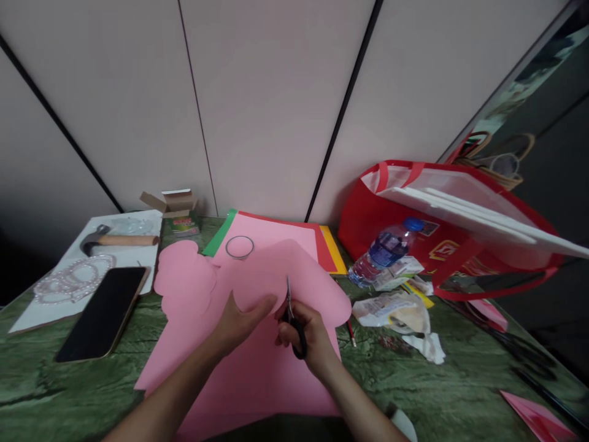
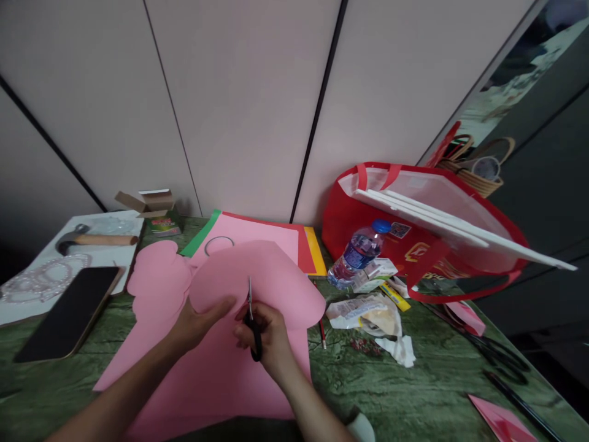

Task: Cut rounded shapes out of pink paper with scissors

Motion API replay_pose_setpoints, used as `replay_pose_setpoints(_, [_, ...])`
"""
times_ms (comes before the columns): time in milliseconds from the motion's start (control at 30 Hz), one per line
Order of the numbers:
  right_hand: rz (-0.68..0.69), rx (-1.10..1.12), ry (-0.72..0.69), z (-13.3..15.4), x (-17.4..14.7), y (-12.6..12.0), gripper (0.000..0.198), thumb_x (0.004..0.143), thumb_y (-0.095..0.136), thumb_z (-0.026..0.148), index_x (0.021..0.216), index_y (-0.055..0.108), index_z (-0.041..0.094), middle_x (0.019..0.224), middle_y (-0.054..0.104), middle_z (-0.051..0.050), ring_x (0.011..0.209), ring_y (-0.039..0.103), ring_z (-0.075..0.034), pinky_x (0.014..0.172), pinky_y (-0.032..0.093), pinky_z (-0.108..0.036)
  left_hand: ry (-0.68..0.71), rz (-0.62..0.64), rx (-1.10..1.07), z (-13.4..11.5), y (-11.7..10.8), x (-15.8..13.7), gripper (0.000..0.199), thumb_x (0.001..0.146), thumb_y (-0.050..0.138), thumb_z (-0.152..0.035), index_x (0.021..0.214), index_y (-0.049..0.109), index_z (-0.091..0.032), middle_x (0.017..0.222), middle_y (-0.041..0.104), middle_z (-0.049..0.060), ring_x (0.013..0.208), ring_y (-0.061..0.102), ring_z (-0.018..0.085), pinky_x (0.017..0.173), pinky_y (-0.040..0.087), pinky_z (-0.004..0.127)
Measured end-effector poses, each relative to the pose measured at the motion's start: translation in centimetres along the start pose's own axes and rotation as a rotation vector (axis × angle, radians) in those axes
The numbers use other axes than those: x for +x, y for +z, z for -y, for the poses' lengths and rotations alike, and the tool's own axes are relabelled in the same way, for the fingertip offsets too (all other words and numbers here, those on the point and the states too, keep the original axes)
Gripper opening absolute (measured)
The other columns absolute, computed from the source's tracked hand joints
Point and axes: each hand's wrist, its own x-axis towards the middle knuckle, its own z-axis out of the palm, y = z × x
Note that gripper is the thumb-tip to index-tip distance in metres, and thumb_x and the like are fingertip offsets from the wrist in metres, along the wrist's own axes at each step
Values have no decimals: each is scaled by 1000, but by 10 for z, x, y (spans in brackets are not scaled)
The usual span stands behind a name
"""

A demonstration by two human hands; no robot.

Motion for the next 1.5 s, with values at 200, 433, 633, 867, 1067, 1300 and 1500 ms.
replay_pose_setpoints(200, [6,0,2,1,-1,1,25,66,66,38,70,53,17,41,46,9,37,49,-9,39,39,-20,26,42,-20,1,-2,1,24,72,61,-33,86,63,-13,80,69,6,73,64,20,65,52,30])
replay_pose_setpoints(433, [106,-114,15,2,-4,1,41,60,73,35,90,51,19,61,56,5,52,54,-11,49,42,-23,47,-141,-60,10,-2,11,27,67,65,-32,86,63,-13,92,68,10,86,63,22,75,51,33])
replay_pose_setpoints(633, [302,-1137,92,10,-15,2,53,60,75,27,105,50,18,79,67,-3,70,62,-17,58,44,-23,36,-453,-81,11,-10,28,31,64,65,-26,91,61,-11,96,66,13,89,62,25,76,51,37])
replay_pose_setpoints(867, [341,-1490,122,28,-30,27,50,59,69,7,107,56,11,99,62,-21,93,57,-31,68,43,-33,47,-398,-119,25,-17,41,29,62,65,-30,84,64,-10,80,68,10,72,64,23,69,54,37])
replay_pose_setpoints(1067, [169,-1498,82,65,-67,-36,14,78,52,20,72,65,21,72,68,-6,67,63,-19,58,39,-25,34,-407,-88,25,-19,41,33,60,67,-28,87,64,-11,87,67,11,82,63,25,71,53,36])
replay_pose_setpoints(1300, [-788,-1611,569,48,-100,-207,28,76,52,34,90,62,11,84,67,-22,84,63,-35,60,44,-36,24,-432,-85,17,-16,37,36,59,68,-28,90,62,-11,95,66,13,89,61,26,78,51,39])
replay_pose_setpoints(1500, [-851,-1471,570,14,-105,-232,32,74,54,34,97,60,13,83,70,-13,76,66,-28,58,47,-31,32,-418,-100,20,-17,39,29,60,66,-28,83,63,-10,90,66,13,86,62,26,74,52,38])
